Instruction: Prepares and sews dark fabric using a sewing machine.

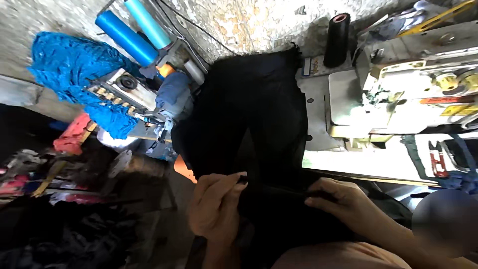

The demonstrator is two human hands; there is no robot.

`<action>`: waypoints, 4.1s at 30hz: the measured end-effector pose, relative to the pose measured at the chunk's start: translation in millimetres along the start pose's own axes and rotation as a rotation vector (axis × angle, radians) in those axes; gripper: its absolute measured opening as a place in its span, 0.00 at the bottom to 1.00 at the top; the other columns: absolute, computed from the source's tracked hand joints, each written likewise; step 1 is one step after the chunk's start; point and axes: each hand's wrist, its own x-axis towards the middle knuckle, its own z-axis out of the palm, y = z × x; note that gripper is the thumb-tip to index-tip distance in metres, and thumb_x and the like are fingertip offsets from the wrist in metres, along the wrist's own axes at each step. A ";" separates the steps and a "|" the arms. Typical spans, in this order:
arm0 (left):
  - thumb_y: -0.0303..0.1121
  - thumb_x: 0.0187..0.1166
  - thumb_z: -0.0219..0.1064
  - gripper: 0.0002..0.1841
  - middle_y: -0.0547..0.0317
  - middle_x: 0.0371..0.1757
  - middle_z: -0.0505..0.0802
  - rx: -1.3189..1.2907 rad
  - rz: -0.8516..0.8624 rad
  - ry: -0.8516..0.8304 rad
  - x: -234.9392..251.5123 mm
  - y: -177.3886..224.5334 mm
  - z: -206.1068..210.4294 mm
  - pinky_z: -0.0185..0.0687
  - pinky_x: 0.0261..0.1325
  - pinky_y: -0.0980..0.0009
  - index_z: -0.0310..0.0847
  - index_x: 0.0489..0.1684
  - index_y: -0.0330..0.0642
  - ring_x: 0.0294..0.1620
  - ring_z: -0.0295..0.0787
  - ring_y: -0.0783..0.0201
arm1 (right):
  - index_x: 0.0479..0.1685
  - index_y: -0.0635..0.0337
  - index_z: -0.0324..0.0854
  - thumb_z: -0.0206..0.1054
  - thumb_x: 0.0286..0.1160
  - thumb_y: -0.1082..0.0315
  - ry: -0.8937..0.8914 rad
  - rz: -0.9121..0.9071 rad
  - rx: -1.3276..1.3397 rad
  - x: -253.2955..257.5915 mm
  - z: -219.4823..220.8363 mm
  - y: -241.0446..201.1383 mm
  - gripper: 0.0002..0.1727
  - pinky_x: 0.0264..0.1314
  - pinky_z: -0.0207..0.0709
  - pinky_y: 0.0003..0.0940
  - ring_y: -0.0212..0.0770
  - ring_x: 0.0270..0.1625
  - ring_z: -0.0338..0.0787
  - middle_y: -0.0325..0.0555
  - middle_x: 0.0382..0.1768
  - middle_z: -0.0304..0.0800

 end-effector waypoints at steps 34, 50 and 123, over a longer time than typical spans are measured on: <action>0.42 0.83 0.68 0.06 0.88 0.47 0.88 0.140 -0.104 0.210 -34.2 7.2 -1.3 0.78 0.56 0.91 0.91 0.41 0.58 0.53 0.83 0.90 | 0.45 0.62 0.90 0.67 0.79 0.64 0.013 0.068 0.113 2.9 9.9 -7.0 0.11 0.52 0.77 0.06 0.12 0.45 0.86 0.36 0.43 0.93; 0.42 0.89 0.60 0.08 0.89 0.50 0.87 0.034 0.116 0.141 23.8 -1.7 5.0 0.85 0.56 0.81 0.86 0.50 0.67 0.50 0.86 0.85 | 0.49 0.68 0.88 0.63 0.85 0.70 0.101 -0.451 0.013 9.4 -16.8 -19.2 0.10 0.51 0.79 0.13 0.26 0.45 0.91 0.50 0.40 0.95; 0.31 0.88 0.57 0.21 0.43 0.80 0.82 -0.071 -0.181 -0.818 8.1 -52.5 333.3 0.46 0.93 0.48 0.77 0.75 0.30 0.87 0.70 0.50 | 0.42 0.74 0.86 0.67 0.71 0.78 0.900 0.280 -0.027 7.9 -96.4 108.5 0.07 0.55 0.82 0.11 0.16 0.48 0.89 0.44 0.45 0.93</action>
